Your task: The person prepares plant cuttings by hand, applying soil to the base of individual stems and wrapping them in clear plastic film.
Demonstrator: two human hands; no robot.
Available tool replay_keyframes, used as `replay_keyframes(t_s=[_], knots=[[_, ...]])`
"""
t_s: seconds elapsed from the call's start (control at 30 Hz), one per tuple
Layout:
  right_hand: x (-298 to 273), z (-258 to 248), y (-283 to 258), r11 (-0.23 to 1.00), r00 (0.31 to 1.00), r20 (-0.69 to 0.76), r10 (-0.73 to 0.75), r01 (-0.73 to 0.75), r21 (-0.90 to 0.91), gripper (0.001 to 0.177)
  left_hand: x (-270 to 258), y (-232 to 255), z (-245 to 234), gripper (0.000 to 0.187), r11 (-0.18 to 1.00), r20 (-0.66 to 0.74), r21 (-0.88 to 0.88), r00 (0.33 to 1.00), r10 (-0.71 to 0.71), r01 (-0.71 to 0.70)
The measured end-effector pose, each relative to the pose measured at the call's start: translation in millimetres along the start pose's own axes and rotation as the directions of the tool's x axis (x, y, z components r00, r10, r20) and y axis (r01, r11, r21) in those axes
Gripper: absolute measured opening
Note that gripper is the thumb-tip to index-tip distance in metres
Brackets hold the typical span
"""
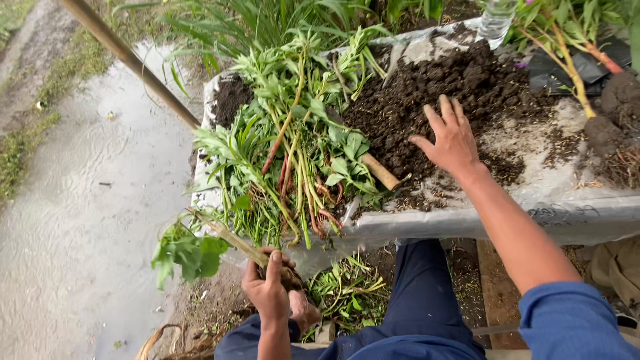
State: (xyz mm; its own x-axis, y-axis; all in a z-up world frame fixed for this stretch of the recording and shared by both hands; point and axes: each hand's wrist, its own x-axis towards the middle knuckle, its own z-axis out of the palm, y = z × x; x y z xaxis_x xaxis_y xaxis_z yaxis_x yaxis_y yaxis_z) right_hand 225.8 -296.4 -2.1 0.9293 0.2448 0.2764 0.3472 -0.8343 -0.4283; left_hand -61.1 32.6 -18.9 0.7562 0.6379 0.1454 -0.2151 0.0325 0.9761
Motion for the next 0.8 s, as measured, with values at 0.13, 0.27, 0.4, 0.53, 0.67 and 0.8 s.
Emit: replay_keyframes(t_s=[0.13,0.27,0.4,0.53,0.67,0.8], knots=[[30,24,34,0.947,0.928,0.203,0.311,-0.286,-0.145,0.092,-7,-7,1,0.013,0.999,0.022,-0.016,0.999,-0.048,0.049],[50,44,55,0.963,0.958,0.105,0.265,-0.258,-0.077,0.076,-7,-16,-8,0.017,0.997,0.026,0.055,0.999,-0.046,0.044],[76,58,71,0.957,0.980,-0.088,0.176,-0.191,-0.219,0.077,-4,-23,-9,0.012,0.998,-0.003,0.042,0.999,0.038,-0.038],[81,63,69,0.948,0.978,0.034,0.204,-0.189,-0.254,0.069,-3,-21,-3,0.012,0.997,-0.083,0.054,0.995,0.055,-0.051],[41,44,68,0.952,0.995,0.053,0.079,-0.059,-0.300,0.059,-7,-24,1,0.012,0.995,-0.114,0.102,0.993,0.010,0.002],[4,1,54,0.972,0.971,0.239,-0.008,0.064,-0.227,0.042,-11,-26,0,0.010,0.996,-0.085,0.065,0.995,-0.048,0.054]])
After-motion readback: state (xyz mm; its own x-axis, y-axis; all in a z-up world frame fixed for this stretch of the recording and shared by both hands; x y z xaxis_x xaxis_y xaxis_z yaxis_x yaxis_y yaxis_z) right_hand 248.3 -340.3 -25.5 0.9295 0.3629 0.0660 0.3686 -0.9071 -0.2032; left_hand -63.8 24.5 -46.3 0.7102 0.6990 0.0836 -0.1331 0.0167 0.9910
